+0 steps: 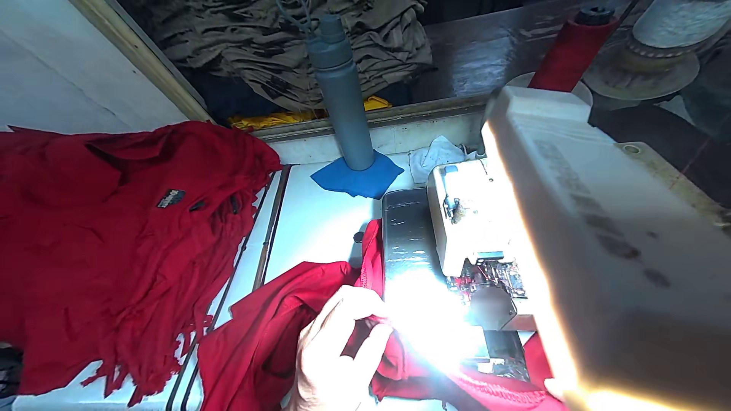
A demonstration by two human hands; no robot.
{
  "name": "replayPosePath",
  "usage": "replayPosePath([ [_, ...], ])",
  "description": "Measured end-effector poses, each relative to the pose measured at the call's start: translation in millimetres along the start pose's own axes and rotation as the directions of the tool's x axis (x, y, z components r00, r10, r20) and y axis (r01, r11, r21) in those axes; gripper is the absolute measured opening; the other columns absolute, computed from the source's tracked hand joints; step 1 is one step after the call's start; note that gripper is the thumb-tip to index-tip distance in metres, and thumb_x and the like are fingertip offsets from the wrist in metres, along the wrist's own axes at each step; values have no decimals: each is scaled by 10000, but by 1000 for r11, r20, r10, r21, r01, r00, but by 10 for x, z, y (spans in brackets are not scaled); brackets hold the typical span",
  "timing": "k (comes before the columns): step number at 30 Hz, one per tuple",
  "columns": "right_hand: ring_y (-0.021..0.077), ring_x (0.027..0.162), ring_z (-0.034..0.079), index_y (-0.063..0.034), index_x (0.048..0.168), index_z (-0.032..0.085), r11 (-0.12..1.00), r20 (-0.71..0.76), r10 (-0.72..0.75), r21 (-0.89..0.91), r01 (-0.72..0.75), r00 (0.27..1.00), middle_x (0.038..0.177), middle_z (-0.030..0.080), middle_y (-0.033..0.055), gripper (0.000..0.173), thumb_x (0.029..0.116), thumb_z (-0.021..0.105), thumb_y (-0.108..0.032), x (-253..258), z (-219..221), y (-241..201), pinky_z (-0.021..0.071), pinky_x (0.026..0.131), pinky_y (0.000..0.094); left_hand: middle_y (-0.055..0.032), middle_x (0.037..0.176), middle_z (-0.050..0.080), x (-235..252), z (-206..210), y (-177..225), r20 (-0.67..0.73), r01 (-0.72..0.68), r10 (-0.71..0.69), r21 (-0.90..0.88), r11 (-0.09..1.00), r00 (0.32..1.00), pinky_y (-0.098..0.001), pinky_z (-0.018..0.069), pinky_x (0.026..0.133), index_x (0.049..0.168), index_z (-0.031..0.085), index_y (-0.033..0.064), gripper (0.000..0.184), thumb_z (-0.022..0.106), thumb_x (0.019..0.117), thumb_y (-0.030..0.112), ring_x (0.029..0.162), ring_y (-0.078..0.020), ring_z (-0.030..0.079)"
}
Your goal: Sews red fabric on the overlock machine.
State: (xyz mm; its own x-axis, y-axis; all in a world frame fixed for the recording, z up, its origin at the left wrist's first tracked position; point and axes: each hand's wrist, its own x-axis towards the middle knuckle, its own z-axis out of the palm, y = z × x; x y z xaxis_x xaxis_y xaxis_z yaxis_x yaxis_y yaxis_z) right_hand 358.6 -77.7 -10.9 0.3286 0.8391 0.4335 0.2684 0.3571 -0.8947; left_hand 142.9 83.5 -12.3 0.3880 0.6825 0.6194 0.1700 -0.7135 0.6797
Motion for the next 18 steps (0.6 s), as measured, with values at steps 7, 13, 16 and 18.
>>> replayPosePath([
  [7, -86, 872, 612, 5, 1113, 673, 997, -86, 60, 49, -56, 994, 1058, 703, -68, 304, 853, 813, -68, 82, 66, -40, 530, 792, 102, -23, 1095, 656, -28, -12, 436, -29, 11, -5, 242, 970, 1000, -142, 496, 898, 1083, 647, 103, 149, 654, 973, 203, 1040, -12, 612],
  [13, -107, 933, 597, -74, 1153, 666, 985, 3, 43, 167, -43, 999, 1089, 680, -129, 309, 877, 799, -121, 113, 267, -39, 517, 828, 108, -193, 903, 743, -311, 306, 850, 276, 195, -177, -39, 980, 945, -283, 554, 850, 948, 744, -70, 154, 670, 932, 65, 896, -200, 714],
  [16, -118, 926, 578, -53, 1159, 661, 984, 14, 38, 175, -40, 999, 1093, 670, -119, 303, 905, 783, -163, 142, 276, -52, 502, 811, 95, -118, 906, 736, -282, 262, 878, 251, 423, -362, -267, 866, 898, -183, 548, 823, 945, 700, -105, 101, 616, 920, -53, 877, -41, 684],
  [18, -117, 956, 599, -85, 1117, 674, 979, 13, 63, 191, -65, 998, 1134, 684, -135, 252, 903, 782, -164, 163, 271, -74, 520, 817, 97, 27, 852, 684, -220, 218, 897, 272, 567, -498, -358, 742, 824, -149, 523, 718, 964, 664, -52, 100, 582, 912, -79, 781, 49, 617],
])
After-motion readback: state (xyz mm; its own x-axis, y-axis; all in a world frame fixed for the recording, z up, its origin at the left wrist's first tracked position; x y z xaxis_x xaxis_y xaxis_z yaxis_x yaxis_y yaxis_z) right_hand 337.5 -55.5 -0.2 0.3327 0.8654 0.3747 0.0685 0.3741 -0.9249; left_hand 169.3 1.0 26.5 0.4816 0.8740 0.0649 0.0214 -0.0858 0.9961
